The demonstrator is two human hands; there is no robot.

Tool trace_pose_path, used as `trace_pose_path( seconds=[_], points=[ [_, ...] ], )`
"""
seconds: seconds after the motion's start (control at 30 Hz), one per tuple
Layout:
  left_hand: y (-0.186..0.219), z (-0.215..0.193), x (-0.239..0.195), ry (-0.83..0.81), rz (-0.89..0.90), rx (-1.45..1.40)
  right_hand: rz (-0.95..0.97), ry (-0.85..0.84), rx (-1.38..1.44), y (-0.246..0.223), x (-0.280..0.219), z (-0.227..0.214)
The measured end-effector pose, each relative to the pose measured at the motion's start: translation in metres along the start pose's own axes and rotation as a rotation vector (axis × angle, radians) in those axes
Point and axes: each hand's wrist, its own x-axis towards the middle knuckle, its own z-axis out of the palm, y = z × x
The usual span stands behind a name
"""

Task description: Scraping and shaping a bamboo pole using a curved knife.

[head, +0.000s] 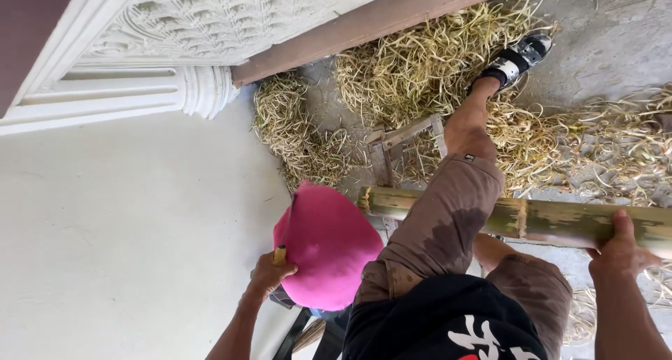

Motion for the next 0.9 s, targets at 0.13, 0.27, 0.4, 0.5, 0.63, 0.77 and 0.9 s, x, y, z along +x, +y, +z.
trace_pose_path(
  seconds=[0.13, 0.27, 0.4, 0.5, 0.63, 0.77, 0.9],
  points=[
    [0.02, -0.004, 0.012, -0.232, 0.129, -0.134, 0.052, -0.021, -0.027, -0.004, -0.004, -0.007],
    [0.064, 0.032, 0.077, -0.396, 0.229, -0.257, 0.019, -0.007, 0.029, 0.001, -0.007, -0.005],
    [0.068, 0.175, 0.189, -0.067, 0.325, 0.021, 0.002, 0.017, 0.011, 0.016, 0.012, -0.012],
    [0.056, 0.209, 0.216, 0.13, 0.333, 0.151, 0.018, 0.05, 0.037, -0.001, -0.009, -0.001],
    [0.045, 0.174, 0.221, 0.117, 0.651, 0.276, -0.104, 0.028, 0.134, -0.003, -0.05, 0.026],
    [0.01, 0.166, 0.304, 0.447, 1.052, 0.733, -0.245, 0.129, 0.07, 0.012, -0.037, 0.026],
    [0.075, 0.106, 0.36, -0.132, 1.087, 0.028, -0.189, 0.256, 0.112, -0.024, -0.084, 0.058]
  ],
)
